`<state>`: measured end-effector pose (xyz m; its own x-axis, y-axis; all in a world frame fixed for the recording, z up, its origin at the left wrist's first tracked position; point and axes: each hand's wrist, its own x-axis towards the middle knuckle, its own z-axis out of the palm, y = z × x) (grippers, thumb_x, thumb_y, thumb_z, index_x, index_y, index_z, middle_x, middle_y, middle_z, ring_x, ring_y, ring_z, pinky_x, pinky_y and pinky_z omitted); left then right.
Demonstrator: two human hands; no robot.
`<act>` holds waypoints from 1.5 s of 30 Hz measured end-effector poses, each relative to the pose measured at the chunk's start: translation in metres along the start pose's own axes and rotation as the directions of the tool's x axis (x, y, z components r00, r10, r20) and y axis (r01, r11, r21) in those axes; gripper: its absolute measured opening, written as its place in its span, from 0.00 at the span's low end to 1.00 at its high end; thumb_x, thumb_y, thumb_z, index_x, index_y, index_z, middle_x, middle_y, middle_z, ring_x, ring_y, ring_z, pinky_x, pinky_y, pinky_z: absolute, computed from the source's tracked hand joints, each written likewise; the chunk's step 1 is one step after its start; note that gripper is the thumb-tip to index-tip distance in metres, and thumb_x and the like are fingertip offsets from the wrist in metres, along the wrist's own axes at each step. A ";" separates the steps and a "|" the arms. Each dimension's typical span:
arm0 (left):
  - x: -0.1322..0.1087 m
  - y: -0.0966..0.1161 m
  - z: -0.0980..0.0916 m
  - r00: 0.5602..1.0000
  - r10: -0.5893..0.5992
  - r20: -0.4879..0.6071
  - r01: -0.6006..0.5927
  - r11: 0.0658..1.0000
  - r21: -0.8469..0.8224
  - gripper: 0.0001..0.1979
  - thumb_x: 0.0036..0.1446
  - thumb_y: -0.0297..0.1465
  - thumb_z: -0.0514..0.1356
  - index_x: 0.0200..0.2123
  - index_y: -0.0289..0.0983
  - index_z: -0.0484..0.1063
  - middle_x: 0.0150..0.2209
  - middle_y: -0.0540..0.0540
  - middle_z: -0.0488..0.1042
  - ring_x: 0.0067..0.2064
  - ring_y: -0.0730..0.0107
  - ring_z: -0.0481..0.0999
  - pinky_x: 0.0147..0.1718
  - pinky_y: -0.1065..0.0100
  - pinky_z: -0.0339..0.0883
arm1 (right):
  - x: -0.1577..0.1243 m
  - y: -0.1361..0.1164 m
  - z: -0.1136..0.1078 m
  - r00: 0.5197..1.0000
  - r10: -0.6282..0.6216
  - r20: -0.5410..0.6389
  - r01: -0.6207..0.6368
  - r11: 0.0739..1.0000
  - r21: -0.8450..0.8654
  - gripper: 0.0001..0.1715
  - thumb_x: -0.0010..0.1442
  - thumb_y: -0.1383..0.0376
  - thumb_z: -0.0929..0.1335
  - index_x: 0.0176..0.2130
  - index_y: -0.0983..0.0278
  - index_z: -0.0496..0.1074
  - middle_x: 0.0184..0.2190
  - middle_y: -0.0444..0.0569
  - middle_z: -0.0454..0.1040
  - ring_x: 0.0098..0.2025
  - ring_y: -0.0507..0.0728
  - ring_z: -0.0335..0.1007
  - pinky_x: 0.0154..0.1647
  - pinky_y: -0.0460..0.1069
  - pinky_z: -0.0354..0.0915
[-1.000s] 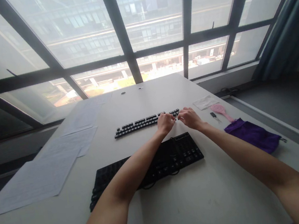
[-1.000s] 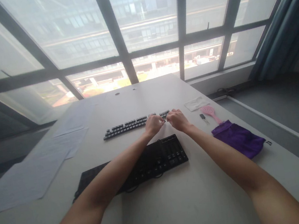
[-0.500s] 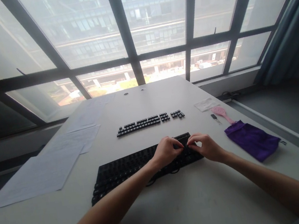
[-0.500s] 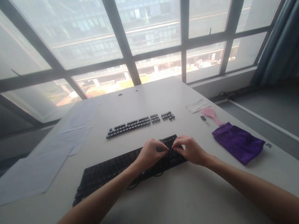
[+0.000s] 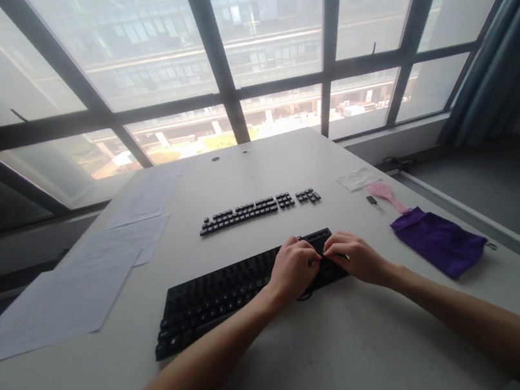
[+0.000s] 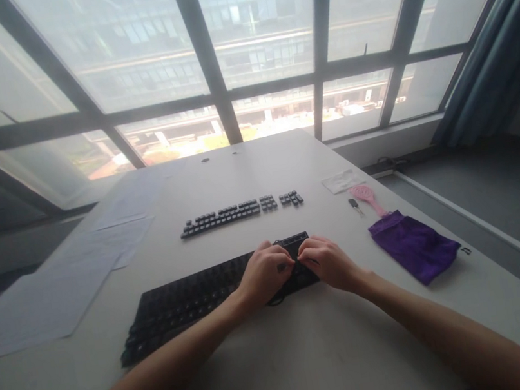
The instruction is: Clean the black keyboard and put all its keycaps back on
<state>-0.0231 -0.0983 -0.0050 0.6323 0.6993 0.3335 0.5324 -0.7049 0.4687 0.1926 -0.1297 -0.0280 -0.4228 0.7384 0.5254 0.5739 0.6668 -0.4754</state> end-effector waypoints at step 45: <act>0.164 -0.062 0.041 0.993 -0.116 -0.010 0.114 0.950 0.290 0.13 0.65 0.26 0.57 0.36 0.34 0.82 0.42 0.37 0.79 0.49 0.54 0.69 0.50 0.56 0.67 | 0.109 0.165 -0.007 0.972 0.234 0.014 -0.219 0.929 -0.298 0.12 0.60 0.75 0.70 0.38 0.61 0.81 0.41 0.50 0.82 0.46 0.59 0.74 0.54 0.53 0.67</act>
<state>0.0703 0.0553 -0.0128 0.5605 0.7776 0.2850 0.7411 -0.6245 0.2465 0.2460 0.0600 -0.0447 -0.2866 0.8752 0.3898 0.8349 0.4277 -0.3465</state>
